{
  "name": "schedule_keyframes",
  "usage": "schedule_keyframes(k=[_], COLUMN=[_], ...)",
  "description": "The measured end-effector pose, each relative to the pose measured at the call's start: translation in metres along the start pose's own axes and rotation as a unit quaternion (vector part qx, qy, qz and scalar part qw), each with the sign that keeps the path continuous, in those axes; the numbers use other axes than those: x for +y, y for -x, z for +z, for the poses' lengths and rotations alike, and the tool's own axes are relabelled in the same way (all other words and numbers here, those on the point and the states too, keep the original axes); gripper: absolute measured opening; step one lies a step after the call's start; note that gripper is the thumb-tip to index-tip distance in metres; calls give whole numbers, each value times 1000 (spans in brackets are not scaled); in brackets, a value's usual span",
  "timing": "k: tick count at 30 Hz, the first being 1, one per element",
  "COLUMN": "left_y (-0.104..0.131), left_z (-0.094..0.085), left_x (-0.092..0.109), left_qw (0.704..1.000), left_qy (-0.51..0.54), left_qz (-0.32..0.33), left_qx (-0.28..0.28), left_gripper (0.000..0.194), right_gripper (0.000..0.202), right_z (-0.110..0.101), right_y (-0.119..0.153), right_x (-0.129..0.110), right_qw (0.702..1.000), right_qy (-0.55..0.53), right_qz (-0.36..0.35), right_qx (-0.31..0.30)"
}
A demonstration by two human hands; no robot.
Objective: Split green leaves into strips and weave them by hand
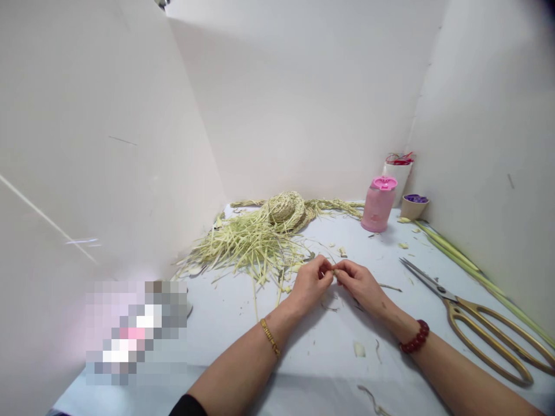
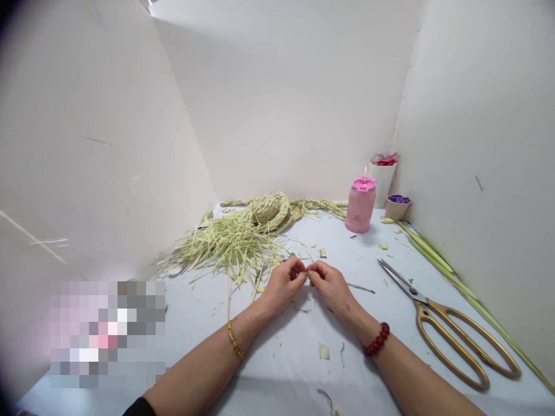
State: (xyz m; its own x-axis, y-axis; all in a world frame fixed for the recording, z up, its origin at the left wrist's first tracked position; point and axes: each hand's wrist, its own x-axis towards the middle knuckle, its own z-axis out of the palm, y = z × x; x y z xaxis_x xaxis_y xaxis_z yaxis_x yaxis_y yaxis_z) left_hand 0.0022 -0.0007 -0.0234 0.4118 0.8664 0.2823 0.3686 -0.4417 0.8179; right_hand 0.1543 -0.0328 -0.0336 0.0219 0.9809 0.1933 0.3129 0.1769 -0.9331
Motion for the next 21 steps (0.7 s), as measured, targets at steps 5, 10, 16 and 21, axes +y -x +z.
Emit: schedule_keyframes(k=[5,10,16,21], left_y=[-1,-2,-7,-10], left_z=[0,-1,1,4], left_x=[-2,-3,-9,-13], left_qw=[999,996,981,964], left_qy=[29,69,163,231], left_qz=[-14,-56,-101,-134], left_qx=[-8,-7,-19,0], left_gripper=[8,8,5,12], right_gripper=[14,13,9,7], right_z=[0,0,2,3], right_y=[0,2,2,2], right_x=[1,-3,-5,-7], right_qw=[999,995,987,981], right_qy=[38,97,150,182], right_qz=[-11,-17,-42,-60], right_qx=[19,34,37,10])
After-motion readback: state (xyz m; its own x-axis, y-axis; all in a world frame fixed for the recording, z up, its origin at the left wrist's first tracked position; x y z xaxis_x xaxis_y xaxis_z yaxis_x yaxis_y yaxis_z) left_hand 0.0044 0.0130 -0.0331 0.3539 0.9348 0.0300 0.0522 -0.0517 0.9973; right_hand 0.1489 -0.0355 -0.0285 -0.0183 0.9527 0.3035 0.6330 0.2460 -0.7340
